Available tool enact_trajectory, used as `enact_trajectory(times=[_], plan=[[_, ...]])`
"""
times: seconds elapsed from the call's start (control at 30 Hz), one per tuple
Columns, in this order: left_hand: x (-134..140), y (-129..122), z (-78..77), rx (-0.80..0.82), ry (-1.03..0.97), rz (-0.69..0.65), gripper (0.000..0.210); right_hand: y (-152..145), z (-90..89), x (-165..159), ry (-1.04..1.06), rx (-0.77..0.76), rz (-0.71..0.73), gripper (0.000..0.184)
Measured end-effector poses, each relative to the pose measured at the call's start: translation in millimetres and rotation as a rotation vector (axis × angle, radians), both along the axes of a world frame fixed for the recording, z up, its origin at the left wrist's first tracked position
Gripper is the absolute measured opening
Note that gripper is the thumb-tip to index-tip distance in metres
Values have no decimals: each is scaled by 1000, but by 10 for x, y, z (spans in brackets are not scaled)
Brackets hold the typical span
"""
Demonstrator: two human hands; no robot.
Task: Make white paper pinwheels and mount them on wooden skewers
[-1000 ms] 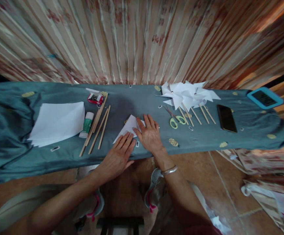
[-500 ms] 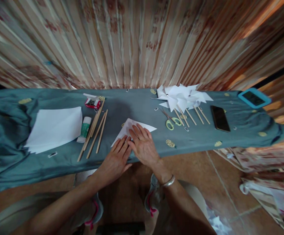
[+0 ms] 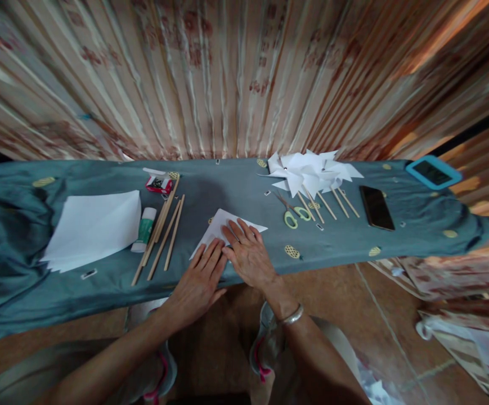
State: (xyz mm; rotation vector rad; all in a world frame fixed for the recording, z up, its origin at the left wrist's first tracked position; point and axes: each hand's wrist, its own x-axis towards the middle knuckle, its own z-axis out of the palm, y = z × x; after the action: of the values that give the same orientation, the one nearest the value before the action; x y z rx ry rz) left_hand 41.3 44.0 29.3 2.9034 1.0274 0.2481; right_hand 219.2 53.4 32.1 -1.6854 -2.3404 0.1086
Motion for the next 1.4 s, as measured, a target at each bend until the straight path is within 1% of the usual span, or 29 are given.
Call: enact_trajectory(times=[0.1, 0.27, 0.5, 0.7, 0.87, 0.97, 1.07, 1.4], plan=[[1, 4, -6, 0, 17, -4, 80, 8, 20, 5, -2, -17, 7, 47], [2, -6, -7, 8, 13, -5, 78, 20, 47, 10, 0, -38, 20, 46], [20, -2, 11, -27, 20, 10, 78, 23, 61, 9, 9, -47, 20, 45], [4, 29, 30, -59, 23, 4, 71, 33, 45, 11, 45, -43, 6, 44], [-104, -1, 7, -50, 33, -17, 65, 34, 20, 3, 80, -32, -8, 44], [-184, -38, -22, -42, 39, -10, 64, 30, 18, -36, 113, -19, -37, 45], [-229, -58, -43, -39, 44, -3, 65, 29, 27, -92, 142, -14, -97, 46], [-232, -51, -35, -29, 45, -18, 69, 42, 21, -179, 176, -9, -168, 42]])
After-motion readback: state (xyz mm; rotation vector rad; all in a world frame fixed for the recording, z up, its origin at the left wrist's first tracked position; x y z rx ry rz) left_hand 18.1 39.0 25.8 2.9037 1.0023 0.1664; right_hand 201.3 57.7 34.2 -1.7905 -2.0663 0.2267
